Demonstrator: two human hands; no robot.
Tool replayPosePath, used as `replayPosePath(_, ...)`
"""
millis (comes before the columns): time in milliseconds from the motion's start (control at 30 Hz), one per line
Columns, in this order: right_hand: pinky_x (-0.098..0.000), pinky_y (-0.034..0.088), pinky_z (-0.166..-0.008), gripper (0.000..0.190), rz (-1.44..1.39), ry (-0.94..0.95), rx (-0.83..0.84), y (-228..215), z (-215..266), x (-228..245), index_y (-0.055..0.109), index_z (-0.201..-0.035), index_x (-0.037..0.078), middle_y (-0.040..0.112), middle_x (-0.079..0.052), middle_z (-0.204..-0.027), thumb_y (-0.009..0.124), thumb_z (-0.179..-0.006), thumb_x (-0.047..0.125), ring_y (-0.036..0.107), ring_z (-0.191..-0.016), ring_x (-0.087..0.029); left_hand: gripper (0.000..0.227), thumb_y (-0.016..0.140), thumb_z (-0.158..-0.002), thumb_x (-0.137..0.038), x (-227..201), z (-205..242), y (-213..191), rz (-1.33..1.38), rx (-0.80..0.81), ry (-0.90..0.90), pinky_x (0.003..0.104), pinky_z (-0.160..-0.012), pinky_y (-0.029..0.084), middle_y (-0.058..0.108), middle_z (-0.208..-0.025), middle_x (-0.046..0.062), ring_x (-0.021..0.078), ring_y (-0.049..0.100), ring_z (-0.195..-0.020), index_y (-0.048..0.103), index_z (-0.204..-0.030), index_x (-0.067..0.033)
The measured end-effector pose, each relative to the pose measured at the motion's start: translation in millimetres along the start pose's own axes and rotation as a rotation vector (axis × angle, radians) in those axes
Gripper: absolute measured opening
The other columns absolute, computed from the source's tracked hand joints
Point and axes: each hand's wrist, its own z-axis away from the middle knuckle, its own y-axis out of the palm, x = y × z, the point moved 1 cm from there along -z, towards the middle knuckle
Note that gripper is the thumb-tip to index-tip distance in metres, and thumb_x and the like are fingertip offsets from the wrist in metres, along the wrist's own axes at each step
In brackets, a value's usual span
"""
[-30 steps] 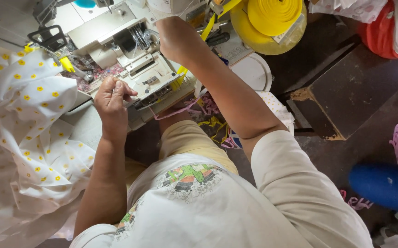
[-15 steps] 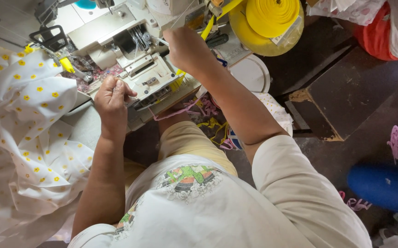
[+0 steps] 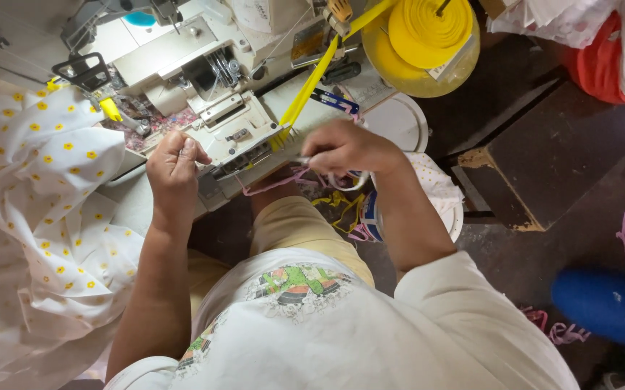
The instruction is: Threading an industrial sewing machine by guiding thread through tensioners and eyelets, then trimming with snips.
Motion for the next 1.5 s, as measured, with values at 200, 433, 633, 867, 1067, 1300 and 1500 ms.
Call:
replayPosePath(200, -0.0472, 0.059, -0.079, 0.021, 1.170, 0.401, -0.792, -61, 39, -87, 0.075, -0.110, 0.014, 0.074, -0.012, -0.092, 0.065, -0.099, 0.028, 0.074, -0.087, -0.032, 0.037, 0.050, -0.111, -0.010, -3, 0, 0, -0.002, 0.005, 0.018, 0.032, -0.066, 0.043, 0.065, -0.069, 0.009, 0.0217, 0.049, -0.059, 0.064, -0.077, -0.0076)
replayPosePath(433, -0.0481, 0.053, -0.086, 0.007, 1.486, 0.122, -0.839, -84, -9, -121, 0.075, -0.086, 0.012, 0.070, -0.009, -0.091, 0.072, -0.092, 0.012, 0.071, -0.098, -0.033, 0.037, 0.051, -0.111, -0.010, -15, 7, -1, -0.006, 0.006, 0.059, 0.035, -0.067, 0.045, 0.065, -0.070, 0.012, 0.0269, 0.052, -0.061, 0.063, -0.076, -0.0057)
replayPosePath(633, -0.0508, 0.040, -0.100, 0.018, 1.630, -0.055, -1.061, -81, -5, -144, 0.080, -0.097, 0.012, 0.072, -0.010, -0.106, 0.084, -0.079, 0.009, 0.065, -0.112, -0.034, 0.037, 0.052, -0.111, -0.013, -18, 18, -11, -0.016, 0.013, 0.063, 0.033, -0.070, 0.047, 0.065, -0.071, 0.008, 0.0229, 0.056, -0.064, 0.064, -0.076, -0.0086)
replayPosePath(867, -0.0423, 0.049, -0.092, 0.015, 1.322, -0.357, -1.037, -15, -14, -122, 0.072, -0.109, 0.009, 0.065, -0.010, -0.101, 0.059, -0.101, 0.012, 0.064, -0.097, -0.031, 0.026, 0.056, -0.105, -0.008, -45, 40, 4, -0.045, 0.102, 0.218, 0.036, -0.070, 0.049, 0.066, -0.076, 0.007, 0.0274, 0.062, -0.070, 0.061, -0.079, -0.0104)
replayPosePath(1067, -0.0411, 0.048, -0.070, 0.037, 1.187, -0.575, -0.645, 67, -85, -51, 0.063, -0.134, 0.012, 0.055, -0.006, -0.081, 0.058, -0.098, 0.021, 0.054, -0.072, -0.026, 0.006, 0.057, -0.095, -0.013, -77, 81, 39, -0.230, 0.400, 0.489, 0.042, -0.077, 0.054, 0.063, -0.093, 0.011, 0.0328, 0.065, -0.086, 0.062, -0.095, -0.0101)
replayPosePath(1300, -0.0466, 0.048, -0.070, 0.042, 0.682, -0.525, -0.309, 131, -58, -138, 0.049, -0.067, 0.007, 0.053, -0.014, -0.085, 0.059, -0.094, 0.037, 0.057, -0.079, -0.037, 0.015, 0.053, -0.103, -0.012, -93, 47, 7, -0.144, 0.258, 0.594, 0.045, -0.095, 0.050, 0.066, -0.111, 0.011, 0.0339, 0.065, -0.112, 0.067, -0.104, -0.0070)
replayPosePath(1500, -0.0259, 0.053, -0.077, 0.031, 0.327, -0.421, -0.377, 122, 32, -10, 0.061, -0.079, -0.001, 0.055, -0.003, -0.074, 0.046, -0.106, 0.003, 0.056, -0.074, -0.008, 0.021, 0.057, -0.100, -0.019, -73, 23, 25, -0.377, 0.427, 0.671, 0.046, -0.089, 0.054, 0.070, -0.111, 0.012, 0.0343, 0.062, -0.124, 0.066, -0.116, -0.0066)
